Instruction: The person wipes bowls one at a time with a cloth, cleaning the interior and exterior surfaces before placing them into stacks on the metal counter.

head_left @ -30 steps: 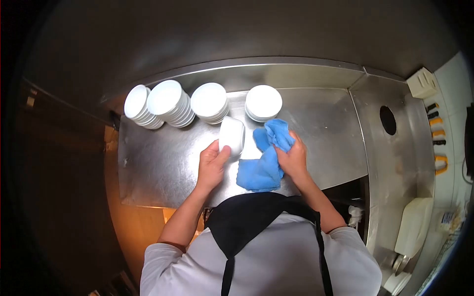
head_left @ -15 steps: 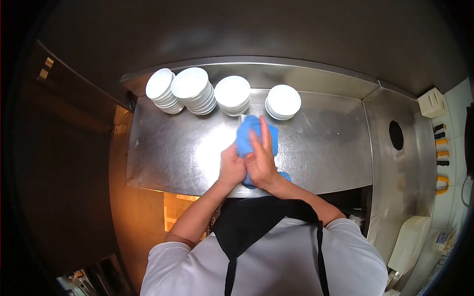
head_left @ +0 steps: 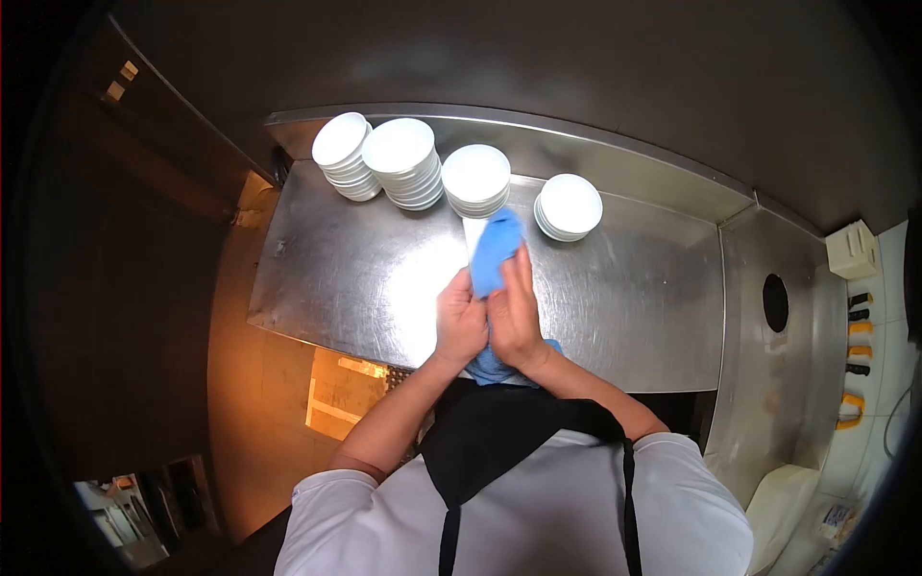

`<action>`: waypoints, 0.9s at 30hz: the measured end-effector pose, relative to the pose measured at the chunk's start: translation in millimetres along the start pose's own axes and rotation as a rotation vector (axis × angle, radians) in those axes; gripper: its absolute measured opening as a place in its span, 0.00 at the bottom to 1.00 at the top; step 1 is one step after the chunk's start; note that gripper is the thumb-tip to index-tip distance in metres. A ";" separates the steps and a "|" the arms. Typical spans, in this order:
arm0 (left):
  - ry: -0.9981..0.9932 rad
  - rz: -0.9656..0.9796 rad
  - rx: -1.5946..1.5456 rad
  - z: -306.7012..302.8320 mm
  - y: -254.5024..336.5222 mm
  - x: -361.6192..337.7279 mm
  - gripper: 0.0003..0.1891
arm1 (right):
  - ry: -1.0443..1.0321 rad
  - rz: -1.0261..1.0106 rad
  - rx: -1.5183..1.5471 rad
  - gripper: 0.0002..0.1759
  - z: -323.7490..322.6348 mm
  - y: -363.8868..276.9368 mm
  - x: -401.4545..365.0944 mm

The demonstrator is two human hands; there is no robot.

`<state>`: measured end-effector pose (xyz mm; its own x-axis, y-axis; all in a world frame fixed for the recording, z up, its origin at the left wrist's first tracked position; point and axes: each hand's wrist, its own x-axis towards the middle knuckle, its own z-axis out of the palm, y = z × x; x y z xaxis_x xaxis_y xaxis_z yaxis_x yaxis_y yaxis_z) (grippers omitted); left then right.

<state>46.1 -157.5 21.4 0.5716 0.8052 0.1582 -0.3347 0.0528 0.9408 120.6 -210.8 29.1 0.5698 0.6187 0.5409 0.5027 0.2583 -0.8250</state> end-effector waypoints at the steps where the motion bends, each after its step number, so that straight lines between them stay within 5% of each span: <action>1: -0.055 0.012 0.084 -2.6 -1.8 1.1 0.11 | -0.117 -0.069 -0.114 0.24 -6.6 -3.1 8.6; 4: -0.226 -0.119 0.277 -9.6 -1.5 -4.4 0.12 | -0.391 -0.176 -0.303 0.22 -35.6 -2.7 53.4; 7: -0.223 -0.207 -0.137 4.7 12.0 -13.4 0.14 | -0.418 0.278 0.327 0.22 -58.0 17.5 89.4; 9: -0.153 -0.042 -0.230 15.7 3.9 -12.0 0.17 | -0.202 0.385 0.330 0.26 -57.9 22.1 87.0; 11: -0.047 0.128 -0.192 29.8 -2.0 -4.4 0.17 | 0.011 0.776 0.494 0.28 -42.1 37.2 66.0; 12: -0.019 0.179 -0.155 29.7 -11.1 2.0 0.15 | 0.032 0.806 0.400 0.27 -39.8 8.0 62.1; 15: 0.026 0.098 -0.189 25.7 -26.7 10.4 0.15 | -0.007 0.395 0.476 0.31 -28.5 -1.7 28.8; 19: 0.048 0.020 -0.491 45.6 -8.3 -0.6 0.20 | 0.042 0.506 0.402 0.31 -46.7 37.3 31.6; 21: -0.077 -0.008 -0.629 35.9 -10.8 -0.7 0.25 | 0.004 0.716 0.650 0.29 -60.1 57.3 54.5; 24: -0.038 -0.129 -0.618 30.0 -0.8 9.9 0.34 | -0.170 0.685 0.746 0.27 -80.5 16.7 85.4; 27: 0.169 -0.046 -0.375 42.5 8.6 14.4 0.36 | -0.105 0.441 0.433 0.25 -72.7 27.6 81.3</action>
<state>83.3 -170.6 44.5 0.4717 0.8809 0.0378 -0.5792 0.2772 0.7666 228.1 -207.3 62.2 0.5857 0.7994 0.1340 -0.0864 0.2259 -0.9703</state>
